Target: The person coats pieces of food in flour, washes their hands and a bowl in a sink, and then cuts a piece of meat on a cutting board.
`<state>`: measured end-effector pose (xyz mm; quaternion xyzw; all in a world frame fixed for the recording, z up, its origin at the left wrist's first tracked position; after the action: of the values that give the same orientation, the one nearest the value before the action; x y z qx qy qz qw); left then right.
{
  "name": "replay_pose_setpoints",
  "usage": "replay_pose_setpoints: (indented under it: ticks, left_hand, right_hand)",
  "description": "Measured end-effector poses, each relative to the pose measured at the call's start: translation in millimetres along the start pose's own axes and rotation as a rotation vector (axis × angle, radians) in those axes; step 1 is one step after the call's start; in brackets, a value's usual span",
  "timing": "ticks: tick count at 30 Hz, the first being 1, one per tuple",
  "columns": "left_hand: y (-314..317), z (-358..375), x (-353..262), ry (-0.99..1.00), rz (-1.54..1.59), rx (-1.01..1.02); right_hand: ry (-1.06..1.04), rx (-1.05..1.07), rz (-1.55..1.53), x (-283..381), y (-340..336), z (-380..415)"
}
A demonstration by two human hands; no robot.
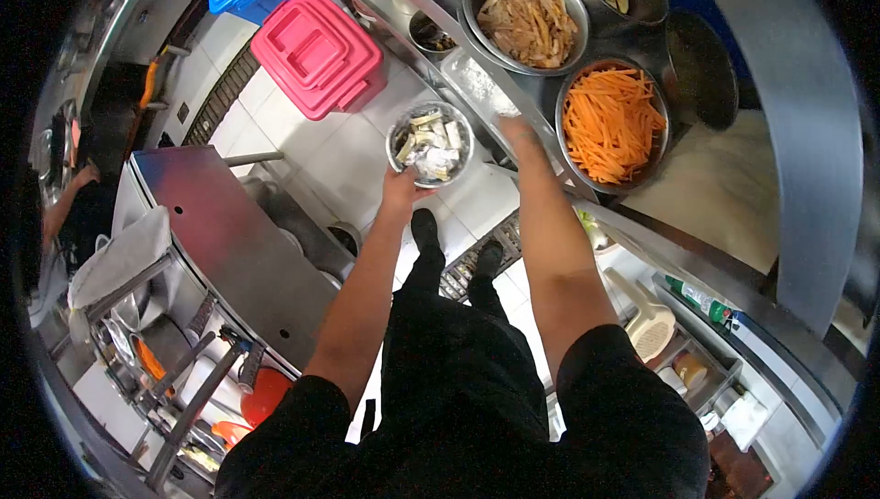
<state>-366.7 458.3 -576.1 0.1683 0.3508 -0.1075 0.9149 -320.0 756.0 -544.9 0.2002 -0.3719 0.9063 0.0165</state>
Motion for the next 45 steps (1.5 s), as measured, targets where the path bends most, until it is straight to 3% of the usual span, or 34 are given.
replay_pose_setpoints:
  ticks: [4, 6, 8, 11, 15, 17, 19, 20, 23, 28, 32, 36, 40, 44, 45]
  left_hand:
    - [-4.0, -11.3, 8.0, -0.078, 0.002, -0.009]
    - [-3.0, -8.6, 1.3, -0.073, 0.005, -0.014]
    - [-3.8, -8.4, -1.7, -0.091, 0.012, 0.015]
    - [-5.4, -2.4, -10.9, -0.056, 0.055, -0.003]
    - [2.7, 15.8, -23.6, -0.042, 0.065, -0.019]
    - [12.1, 32.1, -28.4, -0.039, 0.027, -0.033]
    - [22.5, 51.4, -33.2, -0.031, -0.001, -0.027]
    - [25.9, 59.4, -30.7, -0.027, -0.008, -0.016]
    - [30.6, 95.8, -30.7, 0.016, -0.04, 0.025]
    - [42.1, 186.4, -19.5, 0.06, -0.053, 0.01]
    - [55.7, 242.0, 24.1, 0.057, -0.008, -0.002]
    - [68.2, 283.4, 71.2, -0.008, 0.096, -0.072]
    - [71.6, 308.3, 113.5, -0.079, 0.061, -0.149]
    - [85.1, 341.3, 124.4, -0.072, 0.036, -0.136]
    - [88.0, 342.2, 129.4, -0.065, 0.032, -0.115]
  right_hand:
    - [-0.126, 0.048, 0.028, 14.5, 14.7, -22.7]
    - [-0.182, -0.06, -0.044, -41.6, 43.9, -122.6]
    - [-0.028, -0.027, -0.568, -81.1, 62.6, -152.6]
    - [-0.065, -0.037, -0.681, -33.5, 13.7, -52.1]
    - [-0.228, 0.143, -0.741, 11.6, 18.4, 54.8]
    - [-0.494, 0.094, -0.508, 33.6, 26.6, 97.9]
    - [-0.619, 0.069, -0.206, 58.3, 24.6, 145.9]
    - [-0.74, 0.027, -0.202, 69.7, 20.9, 169.7]
    - [-0.765, 0.049, -0.056, 75.4, 0.9, 214.5]
    - [-1.077, -0.102, 0.031, 48.2, -46.6, 291.4]
    - [-1.247, -0.14, 0.174, 7.3, -73.8, 348.1]
    - [-1.056, -0.043, -0.076, -56.4, -87.9, 332.7]
    - [-0.349, 0.425, -0.734, -172.5, -76.8, 263.2]
    - [-0.05, 0.39, -1.175, -292.8, -75.8, 121.7]
    - [0.084, 0.315, -1.084, -306.4, -90.4, 126.2]
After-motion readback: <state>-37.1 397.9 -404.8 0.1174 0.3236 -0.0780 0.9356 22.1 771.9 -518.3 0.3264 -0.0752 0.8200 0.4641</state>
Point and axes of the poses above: each hand's wrist, its own z-axis away from the middle knuckle, its own y-axis out of the palm, x = y × z, the point moved 9 cm from there along -z, towards the middle knuckle, and after that the axes turned 6 degrees about -z, right-handed, at the moved point
